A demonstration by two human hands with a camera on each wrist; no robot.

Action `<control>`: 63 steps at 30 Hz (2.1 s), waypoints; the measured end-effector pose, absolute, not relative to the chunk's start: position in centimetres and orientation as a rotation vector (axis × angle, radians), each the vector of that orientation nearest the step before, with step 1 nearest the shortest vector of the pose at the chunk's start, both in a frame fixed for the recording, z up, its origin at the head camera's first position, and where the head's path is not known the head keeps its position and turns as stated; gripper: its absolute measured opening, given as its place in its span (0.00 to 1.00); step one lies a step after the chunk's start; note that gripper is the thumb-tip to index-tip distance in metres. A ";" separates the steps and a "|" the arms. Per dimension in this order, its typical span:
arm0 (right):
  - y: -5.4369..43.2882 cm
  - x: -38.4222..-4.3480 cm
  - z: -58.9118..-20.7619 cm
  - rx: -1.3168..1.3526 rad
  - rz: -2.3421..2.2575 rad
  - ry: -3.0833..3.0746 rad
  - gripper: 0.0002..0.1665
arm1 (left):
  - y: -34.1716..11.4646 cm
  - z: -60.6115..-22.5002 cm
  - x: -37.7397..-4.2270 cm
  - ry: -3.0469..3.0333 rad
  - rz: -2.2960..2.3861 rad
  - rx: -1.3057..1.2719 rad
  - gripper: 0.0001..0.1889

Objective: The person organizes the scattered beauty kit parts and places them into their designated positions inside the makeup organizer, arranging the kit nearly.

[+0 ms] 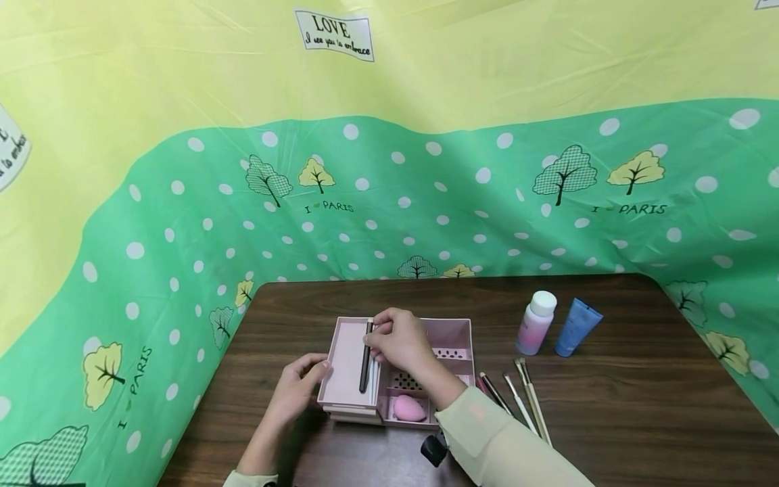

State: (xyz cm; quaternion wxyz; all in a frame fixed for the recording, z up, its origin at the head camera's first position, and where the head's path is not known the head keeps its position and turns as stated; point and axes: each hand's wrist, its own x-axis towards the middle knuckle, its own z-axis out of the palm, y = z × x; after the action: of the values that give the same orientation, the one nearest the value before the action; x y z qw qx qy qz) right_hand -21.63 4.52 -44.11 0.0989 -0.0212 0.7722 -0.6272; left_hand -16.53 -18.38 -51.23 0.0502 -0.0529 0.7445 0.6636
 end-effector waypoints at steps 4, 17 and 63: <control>4.5 -21.6 -44.1 -0.060 -1.830 2.318 0.19 | -18.3 -51.2 -16.5 2.276 2.016 -0.161 0.17; 5.0 -20.9 -43.9 -0.078 -1.849 2.300 0.19 | -18.4 -51.5 -16.8 2.330 2.007 -0.145 0.15; 13.5 -19.0 -45.4 0.031 -1.739 2.451 0.19 | -18.3 -51.6 -16.5 2.325 1.965 -0.182 0.17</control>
State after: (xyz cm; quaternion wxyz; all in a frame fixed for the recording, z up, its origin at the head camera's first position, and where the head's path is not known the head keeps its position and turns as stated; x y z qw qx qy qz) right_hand -18.96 13.48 -45.36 0.0680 0.0103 0.8136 -0.5774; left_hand -16.53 -18.26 -51.60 0.0461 -0.0597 0.7616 0.6436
